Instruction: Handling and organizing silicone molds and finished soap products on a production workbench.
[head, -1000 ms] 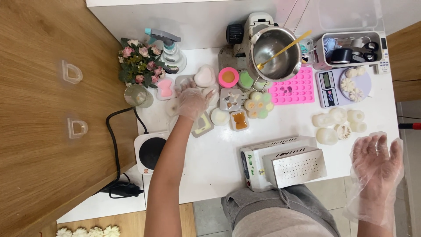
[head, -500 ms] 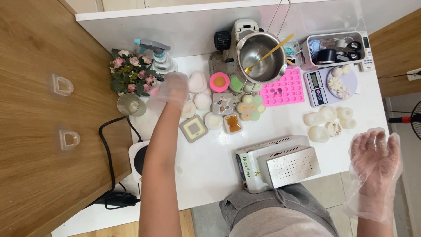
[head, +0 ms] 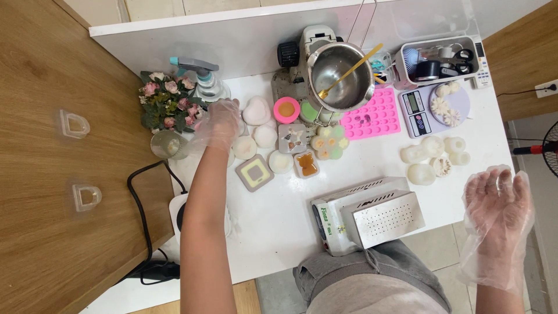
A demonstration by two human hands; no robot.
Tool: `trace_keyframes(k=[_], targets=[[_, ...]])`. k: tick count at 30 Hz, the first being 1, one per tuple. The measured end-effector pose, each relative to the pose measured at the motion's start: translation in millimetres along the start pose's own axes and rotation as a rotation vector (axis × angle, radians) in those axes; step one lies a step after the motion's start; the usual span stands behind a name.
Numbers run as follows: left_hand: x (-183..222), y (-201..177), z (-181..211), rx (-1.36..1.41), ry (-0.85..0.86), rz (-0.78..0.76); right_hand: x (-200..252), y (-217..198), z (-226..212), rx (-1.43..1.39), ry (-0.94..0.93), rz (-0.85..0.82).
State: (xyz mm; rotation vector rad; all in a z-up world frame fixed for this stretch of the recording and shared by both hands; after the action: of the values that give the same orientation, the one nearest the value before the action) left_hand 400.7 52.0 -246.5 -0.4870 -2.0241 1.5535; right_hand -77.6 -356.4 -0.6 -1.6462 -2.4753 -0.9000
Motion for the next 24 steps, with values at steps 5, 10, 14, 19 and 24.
trace_keyframes(k=[5,10,14,19,24], targets=[[13,-33,3,-0.072,-0.009,-0.048,-5,-7,1,0.025,0.000,-0.025],[18,-45,-7,-0.044,-0.013,-0.012,-5,-3,1,0.012,0.017,-0.093],[20,-51,-19,0.053,-0.018,0.098,-14,-10,5,-0.015,0.063,-0.080],[39,-85,-38,0.179,-0.072,0.149,-16,-2,9,0.012,0.050,-0.074],[100,-199,-54,0.431,-0.211,0.153,-9,1,17,0.174,0.001,-0.168]])
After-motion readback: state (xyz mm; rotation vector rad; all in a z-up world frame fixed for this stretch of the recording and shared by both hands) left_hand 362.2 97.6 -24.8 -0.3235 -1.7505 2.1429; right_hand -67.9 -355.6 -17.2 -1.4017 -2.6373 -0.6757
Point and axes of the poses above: each hand's wrist, its own x-axis away from the middle knuckle, its own y-axis out of the palm, z = x × y, the point moved 5 cm from there along -x, towards the middle knuckle
